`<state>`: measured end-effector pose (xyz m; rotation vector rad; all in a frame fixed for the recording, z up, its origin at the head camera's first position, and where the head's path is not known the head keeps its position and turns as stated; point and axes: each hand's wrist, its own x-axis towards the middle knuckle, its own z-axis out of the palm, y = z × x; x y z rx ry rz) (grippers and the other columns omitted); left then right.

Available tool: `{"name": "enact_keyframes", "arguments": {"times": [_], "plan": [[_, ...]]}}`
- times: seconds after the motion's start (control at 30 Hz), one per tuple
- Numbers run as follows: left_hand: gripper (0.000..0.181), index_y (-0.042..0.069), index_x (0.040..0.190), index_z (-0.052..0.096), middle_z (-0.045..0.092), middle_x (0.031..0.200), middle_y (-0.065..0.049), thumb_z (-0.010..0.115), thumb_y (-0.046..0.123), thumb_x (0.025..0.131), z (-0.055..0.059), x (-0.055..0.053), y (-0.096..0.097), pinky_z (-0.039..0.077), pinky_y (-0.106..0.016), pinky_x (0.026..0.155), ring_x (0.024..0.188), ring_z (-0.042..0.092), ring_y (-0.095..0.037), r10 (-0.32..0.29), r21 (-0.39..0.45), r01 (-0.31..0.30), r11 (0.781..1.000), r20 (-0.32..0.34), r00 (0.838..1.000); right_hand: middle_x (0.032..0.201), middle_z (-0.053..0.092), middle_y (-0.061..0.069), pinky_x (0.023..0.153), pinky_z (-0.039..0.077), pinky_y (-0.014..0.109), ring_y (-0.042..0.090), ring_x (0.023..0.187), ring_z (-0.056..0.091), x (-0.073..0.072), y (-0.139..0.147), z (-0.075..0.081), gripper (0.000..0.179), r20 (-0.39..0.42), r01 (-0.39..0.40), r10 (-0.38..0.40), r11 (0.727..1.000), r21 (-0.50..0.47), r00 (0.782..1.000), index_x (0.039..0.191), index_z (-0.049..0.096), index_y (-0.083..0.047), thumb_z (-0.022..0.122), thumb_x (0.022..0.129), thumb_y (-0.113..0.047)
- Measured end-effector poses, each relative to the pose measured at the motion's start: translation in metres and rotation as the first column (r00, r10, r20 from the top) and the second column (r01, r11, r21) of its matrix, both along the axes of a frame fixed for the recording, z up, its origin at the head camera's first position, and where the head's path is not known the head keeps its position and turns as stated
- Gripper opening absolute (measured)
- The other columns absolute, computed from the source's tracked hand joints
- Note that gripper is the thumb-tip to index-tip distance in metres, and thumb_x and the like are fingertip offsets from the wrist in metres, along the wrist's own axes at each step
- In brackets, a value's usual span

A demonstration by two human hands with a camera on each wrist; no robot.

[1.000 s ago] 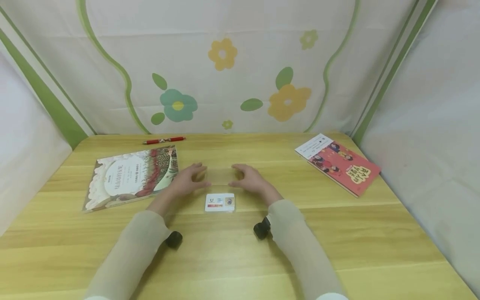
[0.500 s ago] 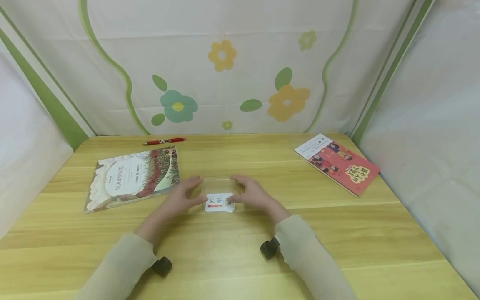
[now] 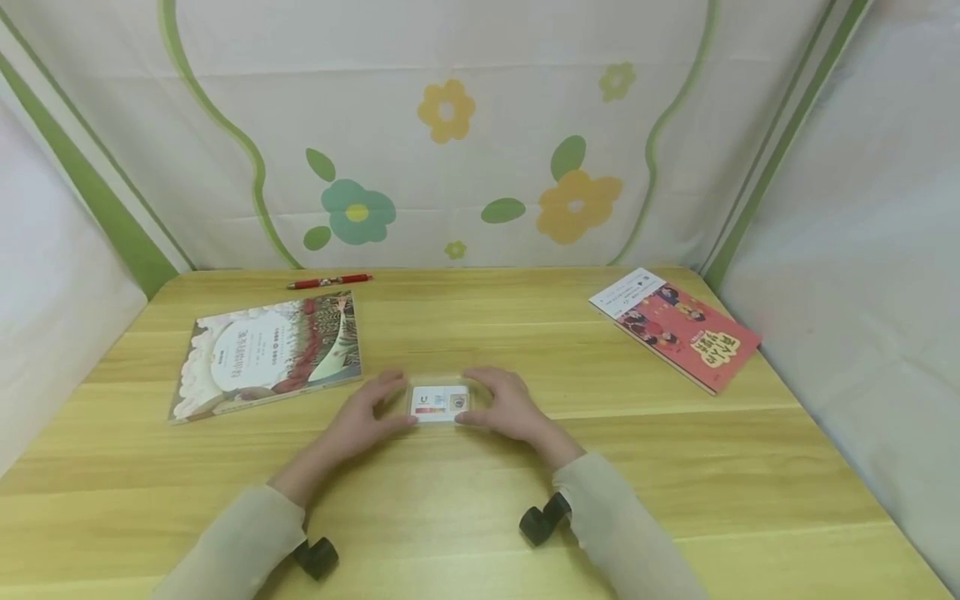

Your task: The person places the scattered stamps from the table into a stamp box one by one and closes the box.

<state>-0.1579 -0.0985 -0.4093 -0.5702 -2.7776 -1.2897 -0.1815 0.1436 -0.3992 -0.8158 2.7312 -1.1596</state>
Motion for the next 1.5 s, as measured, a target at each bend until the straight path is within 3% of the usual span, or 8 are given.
{"name": "enact_keyframes", "arguments": {"times": [0.27, 0.57, 1.07, 1.5], "plan": [[0.063, 0.001, 0.119, 0.051, 0.037, 0.129, -0.016, 0.07, 0.035, 0.07, -0.0008, 0.0015, 0.0016, 0.019, -0.046, 0.097, 0.121, 0.026, -0.032, -0.009, -0.053, 0.008, 0.999, -0.035, 0.999, 0.125, 0.044, 0.011, 0.096, 0.016, 0.051, 0.032, 0.118, 0.031, 0.0017, 0.0024, -0.0035, 0.064, -0.069, -0.002, 0.007, 0.998, 0.063, 0.998, 0.12, 0.05, -0.008, 0.072, 0.066, -0.035], [0.062, 0.002, 0.119, 0.051, 0.037, 0.13, -0.015, 0.069, 0.036, 0.07, 0.0008, 0.0028, 0.0009, 0.019, -0.047, 0.097, 0.122, 0.025, -0.031, -0.006, -0.102, 0.002, 0.995, -0.043, 0.999, 0.126, 0.042, 0.011, 0.097, 0.014, 0.048, 0.03, 0.119, 0.029, 0.0032, 0.0006, -0.0046, 0.062, -0.07, 0.005, 0.001, 0.997, 0.083, 0.998, 0.119, 0.051, -0.009, 0.072, 0.066, -0.036], [0.062, 0.005, 0.119, 0.052, 0.037, 0.13, -0.014, 0.068, 0.04, 0.07, -0.0029, 0.0007, 0.0009, 0.018, -0.047, 0.098, 0.122, 0.025, -0.03, -0.007, -0.114, 0.001, 0.994, -0.055, 0.998, 0.127, 0.041, 0.01, 0.098, 0.013, 0.047, 0.03, 0.121, 0.026, 0.0032, 0.0016, -0.0023, 0.065, -0.015, 0.007, -0.006, 0.997, 0.071, 1.0, 0.121, 0.049, -0.008, 0.073, 0.066, -0.034], [0.062, 0.004, 0.119, 0.052, 0.037, 0.13, -0.013, 0.069, 0.039, 0.07, -0.0035, 0.0004, 0.0012, 0.018, -0.047, 0.098, 0.122, 0.025, -0.03, -0.008, -0.122, 0.001, 0.993, -0.058, 0.998, 0.126, 0.042, 0.01, 0.099, 0.011, 0.045, 0.028, 0.12, 0.028, 0.0016, 0.001, -0.0062, 0.063, -0.065, -0.007, 0.013, 0.995, 0.101, 0.998, 0.12, 0.05, -0.006, 0.072, 0.067, -0.033]]}}
